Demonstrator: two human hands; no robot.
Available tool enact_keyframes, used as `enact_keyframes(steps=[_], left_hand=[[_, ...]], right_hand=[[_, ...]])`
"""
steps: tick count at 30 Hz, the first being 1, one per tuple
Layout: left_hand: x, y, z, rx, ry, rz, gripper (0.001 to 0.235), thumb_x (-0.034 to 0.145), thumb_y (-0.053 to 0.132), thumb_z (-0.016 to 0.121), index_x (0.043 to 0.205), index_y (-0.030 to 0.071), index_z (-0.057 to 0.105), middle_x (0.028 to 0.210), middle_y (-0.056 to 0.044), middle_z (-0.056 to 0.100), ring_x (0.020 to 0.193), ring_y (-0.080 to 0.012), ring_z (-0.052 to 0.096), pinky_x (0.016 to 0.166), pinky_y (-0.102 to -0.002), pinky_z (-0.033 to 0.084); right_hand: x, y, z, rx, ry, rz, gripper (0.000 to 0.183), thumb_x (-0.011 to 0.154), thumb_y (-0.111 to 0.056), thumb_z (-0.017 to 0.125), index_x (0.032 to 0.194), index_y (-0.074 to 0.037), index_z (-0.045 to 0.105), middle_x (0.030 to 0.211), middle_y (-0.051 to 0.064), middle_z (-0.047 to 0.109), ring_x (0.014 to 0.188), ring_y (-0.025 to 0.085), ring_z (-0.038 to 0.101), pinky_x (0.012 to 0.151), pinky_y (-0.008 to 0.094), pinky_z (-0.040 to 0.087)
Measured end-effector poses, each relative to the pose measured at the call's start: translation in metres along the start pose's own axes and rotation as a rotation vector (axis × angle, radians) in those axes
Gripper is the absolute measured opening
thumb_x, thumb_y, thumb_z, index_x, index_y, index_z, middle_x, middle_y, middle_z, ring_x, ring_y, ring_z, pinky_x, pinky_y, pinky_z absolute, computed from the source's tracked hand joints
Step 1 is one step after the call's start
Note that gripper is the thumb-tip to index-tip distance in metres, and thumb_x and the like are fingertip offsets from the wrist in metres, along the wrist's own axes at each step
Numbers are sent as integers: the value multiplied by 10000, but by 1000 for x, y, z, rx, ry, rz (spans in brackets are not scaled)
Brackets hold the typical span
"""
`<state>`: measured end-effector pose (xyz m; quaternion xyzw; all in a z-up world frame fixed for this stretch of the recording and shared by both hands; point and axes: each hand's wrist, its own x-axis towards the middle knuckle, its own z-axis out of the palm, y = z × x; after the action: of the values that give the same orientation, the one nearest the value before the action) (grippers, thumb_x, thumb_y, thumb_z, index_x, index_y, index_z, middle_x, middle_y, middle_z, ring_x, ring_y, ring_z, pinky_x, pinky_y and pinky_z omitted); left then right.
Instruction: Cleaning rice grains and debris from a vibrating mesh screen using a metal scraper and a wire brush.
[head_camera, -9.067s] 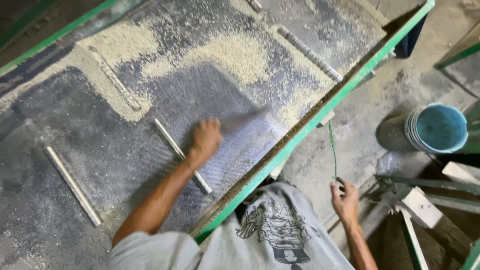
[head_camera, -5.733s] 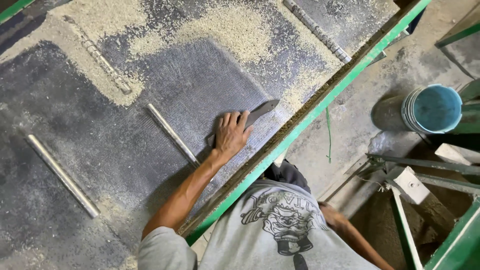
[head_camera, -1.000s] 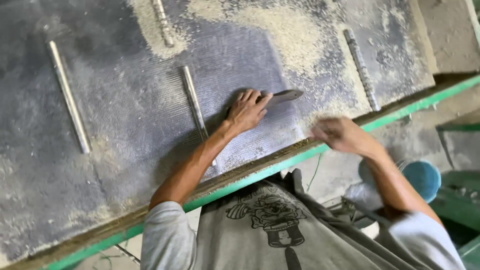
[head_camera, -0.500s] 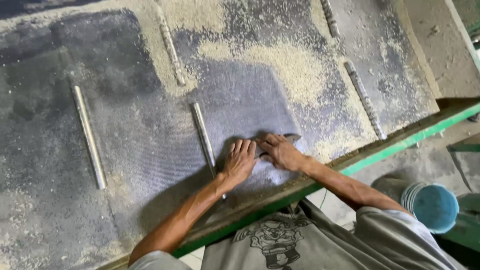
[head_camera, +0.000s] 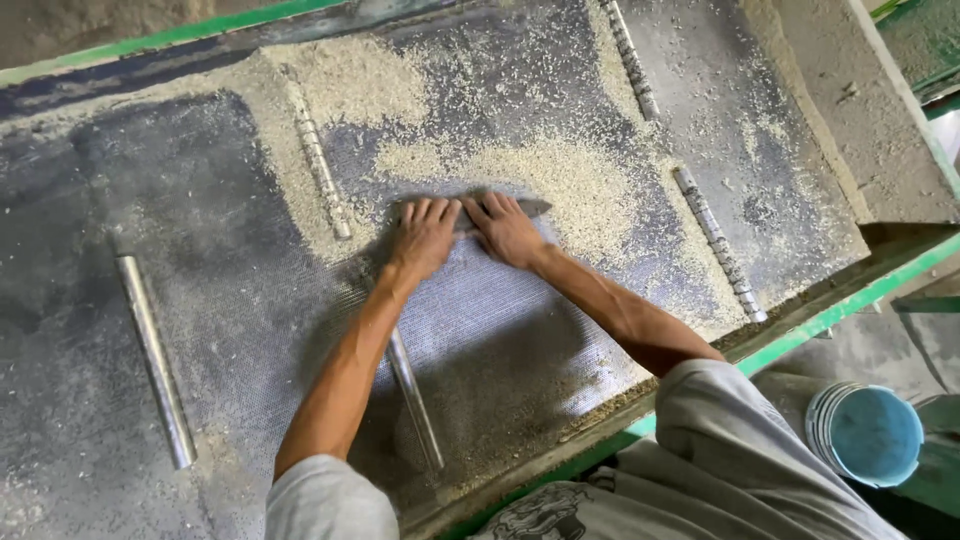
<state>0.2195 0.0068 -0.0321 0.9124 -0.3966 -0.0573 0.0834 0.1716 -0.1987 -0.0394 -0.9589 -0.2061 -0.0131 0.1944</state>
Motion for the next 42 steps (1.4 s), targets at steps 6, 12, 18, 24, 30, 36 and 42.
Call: enact_keyframes(steps=[6, 12, 18, 24, 30, 36, 42], left_hand=[[-77, 78, 6, -91, 202, -19, 447, 935, 317, 609, 1280, 33, 626, 1199, -141, 671, 1164, -279, 589, 1014, -512, 447], [-79, 122, 54, -353, 225, 87, 270, 783, 137, 706, 1050, 127, 744, 1109, -93, 720, 1100, -285, 640, 943, -483, 488], [-197, 113, -9, -108, 429, 203, 444, 814, 282, 667, 1180, 32, 645, 1185, -131, 659, 1172, -294, 590, 1003, -468, 485], [-438, 20, -50, -115, 176, 53, 556, 887, 338, 698, 1301, -14, 579, 1257, -161, 615, 1168, -277, 559, 1043, -479, 442], [-607, -20, -88, -156, 38, -265, 556, 885, 227, 716, 1372, 16, 551, 1318, -171, 604, 1260, -341, 532, 1066, -522, 423], [-610, -89, -71, 46, 162, -487, 489, 973, 102, 607, 1450, 47, 513, 1369, -177, 604, 1283, -356, 552, 1129, -564, 387], [-619, -60, -87, 161, 39, -442, 584, 916, 225, 585, 1447, 18, 462, 1376, -171, 591, 1292, -343, 545, 1172, -575, 336]], right_hand=[[-91, -63, -24, 46, 5, -82, 474, 894, -178, 670, 1319, 3, 563, 1215, 222, 582, 1120, 390, 566, 990, 507, 492], [-174, -68, -13, -165, -59, -44, 498, 877, -158, 684, 1330, -19, 533, 1238, 242, 597, 1086, 422, 607, 868, 501, 565], [-171, -265, -73, -174, 32, 58, 524, 921, -143, 702, 1410, 1, 579, 1220, 229, 623, 1018, 414, 638, 822, 494, 566], [-127, -436, -7, 114, -103, -67, 519, 884, -172, 732, 1349, 11, 592, 1192, 217, 651, 993, 383, 666, 837, 458, 592], [-81, -542, 62, 282, -278, -327, 501, 834, -244, 789, 1250, -17, 627, 1118, 180, 678, 951, 355, 676, 770, 454, 607], [-1, -569, 106, 215, -286, -401, 466, 905, -228, 714, 1305, -14, 606, 1125, 202, 661, 957, 354, 668, 699, 446, 632], [-20, -574, 104, 106, -326, -373, 577, 859, -261, 740, 1325, 34, 570, 1182, 249, 633, 979, 396, 658, 738, 505, 630]])
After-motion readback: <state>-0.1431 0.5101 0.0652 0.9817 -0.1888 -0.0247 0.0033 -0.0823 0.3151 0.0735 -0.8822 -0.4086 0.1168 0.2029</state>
